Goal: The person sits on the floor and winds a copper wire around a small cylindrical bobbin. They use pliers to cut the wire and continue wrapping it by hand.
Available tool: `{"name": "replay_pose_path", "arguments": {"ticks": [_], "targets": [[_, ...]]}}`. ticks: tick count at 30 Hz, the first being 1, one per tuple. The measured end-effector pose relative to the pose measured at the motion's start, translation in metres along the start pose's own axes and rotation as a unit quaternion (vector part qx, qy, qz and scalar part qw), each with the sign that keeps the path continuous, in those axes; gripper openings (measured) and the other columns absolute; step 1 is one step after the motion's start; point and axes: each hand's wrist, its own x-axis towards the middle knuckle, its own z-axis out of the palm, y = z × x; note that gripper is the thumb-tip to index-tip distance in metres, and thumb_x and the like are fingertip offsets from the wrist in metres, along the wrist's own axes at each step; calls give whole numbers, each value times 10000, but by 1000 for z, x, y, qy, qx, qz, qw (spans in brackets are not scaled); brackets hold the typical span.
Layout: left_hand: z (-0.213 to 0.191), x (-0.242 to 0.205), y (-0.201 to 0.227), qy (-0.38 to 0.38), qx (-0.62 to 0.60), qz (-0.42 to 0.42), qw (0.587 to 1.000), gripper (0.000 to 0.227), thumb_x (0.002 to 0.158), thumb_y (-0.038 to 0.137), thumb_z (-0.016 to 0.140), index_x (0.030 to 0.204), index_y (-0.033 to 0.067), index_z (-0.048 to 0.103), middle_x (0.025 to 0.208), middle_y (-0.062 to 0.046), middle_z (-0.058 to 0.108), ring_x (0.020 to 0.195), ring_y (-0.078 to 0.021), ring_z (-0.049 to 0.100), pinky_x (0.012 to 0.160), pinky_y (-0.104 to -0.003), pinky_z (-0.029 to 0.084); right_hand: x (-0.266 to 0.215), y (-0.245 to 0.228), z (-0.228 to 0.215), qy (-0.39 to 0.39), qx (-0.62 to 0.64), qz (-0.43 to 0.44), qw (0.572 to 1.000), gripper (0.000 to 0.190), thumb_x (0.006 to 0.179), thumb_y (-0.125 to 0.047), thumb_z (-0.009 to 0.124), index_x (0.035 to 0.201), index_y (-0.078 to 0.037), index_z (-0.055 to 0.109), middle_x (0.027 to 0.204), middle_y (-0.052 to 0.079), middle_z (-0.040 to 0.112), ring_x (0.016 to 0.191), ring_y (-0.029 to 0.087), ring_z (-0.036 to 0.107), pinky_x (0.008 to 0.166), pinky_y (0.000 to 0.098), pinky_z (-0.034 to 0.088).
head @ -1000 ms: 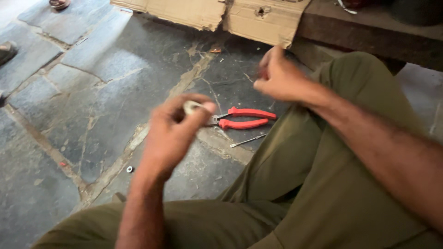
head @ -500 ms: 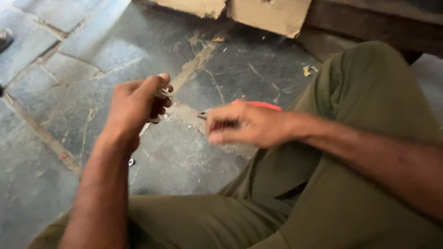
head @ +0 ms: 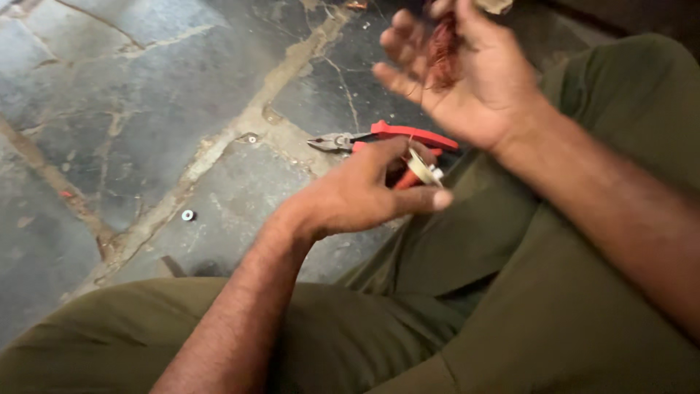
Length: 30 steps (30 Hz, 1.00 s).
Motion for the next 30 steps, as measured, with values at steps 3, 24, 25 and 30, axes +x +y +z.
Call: {"name": "replay_pose_path", "arguments": {"ticks": [3,24,25,30], "targets": [[-1,5,-4,-18,102,-49,993,395,829,372,807,942,14,685,758,-29,667,737,-124,613,648,-319,502,-2,4,0,4,167,121,979,279,1152,-381,493,1119,-127,602,999,16,602,738,102,512,723,277,451],[-61,-17,-10,225,-385,41,894,517,984,555,628,1016,43,692,784,-84,617,574,-127,496,475,-269,345,7,17,15,159,-331,190,910,440,1002,-551,617,849,-138,625,704,-30,573,520,88,479,464,278,367],[-56,-18,-6,169,-331,1,928,502,975,549,616,1037,61,713,780,-81,637,573,-126,504,470,-272,356,8,17,7,159,-290,146,932,425,1025,-527,608,873,-130,616,743,-19,584,573,103,516,526,294,424],[-15,1,-3,-3,-163,-123,979,455,932,551,568,1044,133,711,759,-22,642,588,-87,535,488,-264,399,0,18,3,164,-71,-22,984,294,1098,-334,524,982,-78,610,929,54,648,902,207,701,891,398,617]]}}
